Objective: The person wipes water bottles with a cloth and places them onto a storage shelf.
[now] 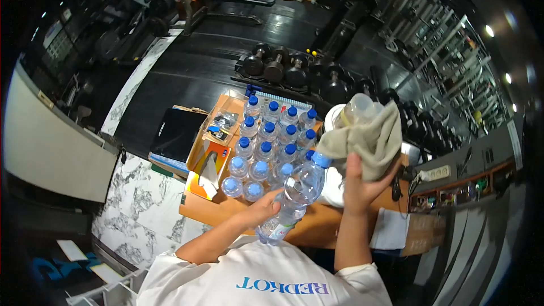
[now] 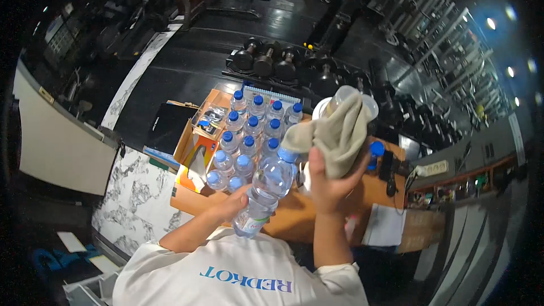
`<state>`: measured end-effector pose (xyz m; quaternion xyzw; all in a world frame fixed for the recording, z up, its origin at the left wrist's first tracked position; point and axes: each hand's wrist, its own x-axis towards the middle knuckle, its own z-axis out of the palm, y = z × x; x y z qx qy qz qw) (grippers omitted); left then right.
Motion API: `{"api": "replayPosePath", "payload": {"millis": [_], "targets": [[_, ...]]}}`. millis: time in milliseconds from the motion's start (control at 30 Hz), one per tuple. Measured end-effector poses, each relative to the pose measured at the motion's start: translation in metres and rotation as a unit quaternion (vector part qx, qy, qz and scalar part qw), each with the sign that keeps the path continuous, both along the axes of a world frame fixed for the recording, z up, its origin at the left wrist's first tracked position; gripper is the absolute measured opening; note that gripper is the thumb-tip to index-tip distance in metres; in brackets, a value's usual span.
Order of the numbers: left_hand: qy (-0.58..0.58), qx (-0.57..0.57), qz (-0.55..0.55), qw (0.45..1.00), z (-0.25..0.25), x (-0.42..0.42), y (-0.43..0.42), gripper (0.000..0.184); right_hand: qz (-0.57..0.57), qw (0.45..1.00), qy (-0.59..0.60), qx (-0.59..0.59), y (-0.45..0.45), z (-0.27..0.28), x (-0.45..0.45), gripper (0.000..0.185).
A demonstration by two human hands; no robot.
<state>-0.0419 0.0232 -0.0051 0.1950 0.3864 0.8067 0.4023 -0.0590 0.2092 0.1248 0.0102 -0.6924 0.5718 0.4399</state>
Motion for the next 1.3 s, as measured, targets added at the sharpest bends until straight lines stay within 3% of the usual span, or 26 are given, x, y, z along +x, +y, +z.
{"api": "replayPosePath", "payload": {"millis": [67, 133, 167, 200, 233, 300, 333, 400, 433, 500, 533, 600, 667, 733, 767, 800, 833, 867, 933, 967, 1000, 1067, 1133, 1200, 1300], "targets": [[0.015, 0.035, -0.012, 0.999, -0.001, 0.003, 0.017, 0.081, 0.017, 0.972, -0.034, 0.23, 0.006, -0.011, 0.014, 0.059], [-0.194, 0.023, 0.086, 0.977, -0.016, 0.019, 0.036, 0.072, 0.175, 0.89, -0.007, 0.42, 0.002, -0.021, 0.012, 0.053], [-0.174, -0.005, 0.2, 0.964, -0.085, 0.013, 0.058, 0.068, 0.215, 0.88, -0.01, 0.423, -0.002, -0.029, 0.018, 0.05], [-0.169, -0.005, 0.2, 0.965, -0.082, 0.008, 0.062, 0.068, 0.253, 0.869, -0.012, 0.426, -0.002, -0.036, 0.024, 0.049], [-0.255, 0.098, 0.151, 0.95, -0.073, 0.001, 0.061, 0.07, 0.25, 0.87, -0.008, 0.426, 0.005, -0.043, 0.03, 0.049], [-0.412, 0.29, 0.039, 0.863, -0.052, -0.006, 0.057, 0.073, 0.346, 0.831, -0.067, 0.429, 0.015, -0.053, 0.039, 0.056], [-0.41, 0.288, 0.034, 0.865, -0.042, -0.004, 0.058, 0.073, 0.341, 0.834, -0.065, 0.429, 0.026, -0.053, 0.041, 0.056], [-0.249, 0.002, 0.068, 0.966, -0.017, 0.005, 0.059, 0.074, 0.361, 0.879, -0.161, 0.265, 0.06, -0.047, 0.044, 0.056], [-0.192, -0.019, 0.124, 0.973, 0.001, 0.01, 0.07, 0.073, 0.287, 0.915, -0.157, 0.234, 0.066, -0.041, 0.046, 0.052], [-0.177, -0.033, 0.126, 0.975, -0.002, 0.012, 0.081, 0.073, 0.149, 0.952, -0.183, 0.196, 0.1, -0.049, 0.048, 0.045], [-0.172, -0.05, 0.13, 0.975, -0.005, 0.013, 0.087, 0.073, 0.055, 0.972, -0.229, -0.004, 0.105, -0.06, 0.049, 0.038], [-0.144, -0.041, 0.121, 0.981, -0.009, 0.015, 0.094, 0.073, 0.097, 0.975, -0.096, -0.177, 0.125, -0.054, 0.04, 0.034], [-0.107, -0.078, 0.042, 0.99, -0.021, 0.019, 0.099, 0.086, 0.104, 0.969, -0.072, -0.211, 0.127, -0.045, 0.045, 0.031], [-0.113, -0.077, 0.044, 0.99, -0.021, 0.025, 0.106, 0.082, 0.172, 0.953, -0.219, -0.116, 0.121, -0.079, 0.053, 0.039], [-0.188, -0.054, 0.073, 0.978, -0.014, 0.03, 0.108, 0.078, 0.192, 0.945, -0.16, 0.211, 0.099, -0.049, 0.048, 0.037], [-0.26, -0.033, 0.102, 0.96, -0.01, 0.034, 0.11, 0.074, 0.192, 0.832, -0.084, 0.513, 0.075, -0.02, 0.043, 0.036], [-0.224, -0.055, 0.173, 0.957, -0.018, 0.035, 0.113, 0.074, 0.236, 0.834, -0.107, 0.487, 0.058, -0.029, 0.051, 0.036], [-0.223, -0.061, 0.171, 0.958, -0.025, 0.032, 0.108, 0.074, 0.279, 0.833, -0.127, 0.461, 0.048, -0.039, 0.06, 0.036], [-0.354, 0.102, 0.121, 0.922, -0.02, 0.024, 0.092, 0.072, 0.306, 0.854, -0.119, 0.404, 0.049, -0.053, 0.065, 0.034], [-0.309, 0.025, 0.126, 0.942, -0.005, 0.025, 0.081, 0.076, 0.333, 0.869, -0.111, 0.349, 0.052, -0.061, 0.066, 0.033], [-0.309, 0.021, 0.124, 0.943, -0.002, 0.022, 0.074, 0.076, 0.331, 0.871, -0.112, 0.345, 0.062, -0.073, 0.067, 0.033], [-0.206, -0.035, 0.122, 0.97, 0.002, 0.021, 0.059, 0.09, 0.43, 0.86, -0.243, 0.131, 0.085, -0.098, 0.068, 0.041], [-0.223, -0.073, 0.149, 0.961, 0.001, 0.019, 0.048, 0.089, 0.116, 0.956, -0.263, 0.06, 0.079, -0.109, 0.067, 0.03], [-0.195, -0.122, 0.116, 0.966, 0.008, 0.016, 0.036, 0.088, 0.057, 0.982, -0.181, -0.003, 0.076, -0.084, 0.046, 0.026], [-0.174, -0.119, 0.085, 0.974, 0.008, 0.02, 0.032, 0.087, 0.115, 0.981, -0.117, -0.102, 0.049, -0.033, 0.039, 0.023]]}}
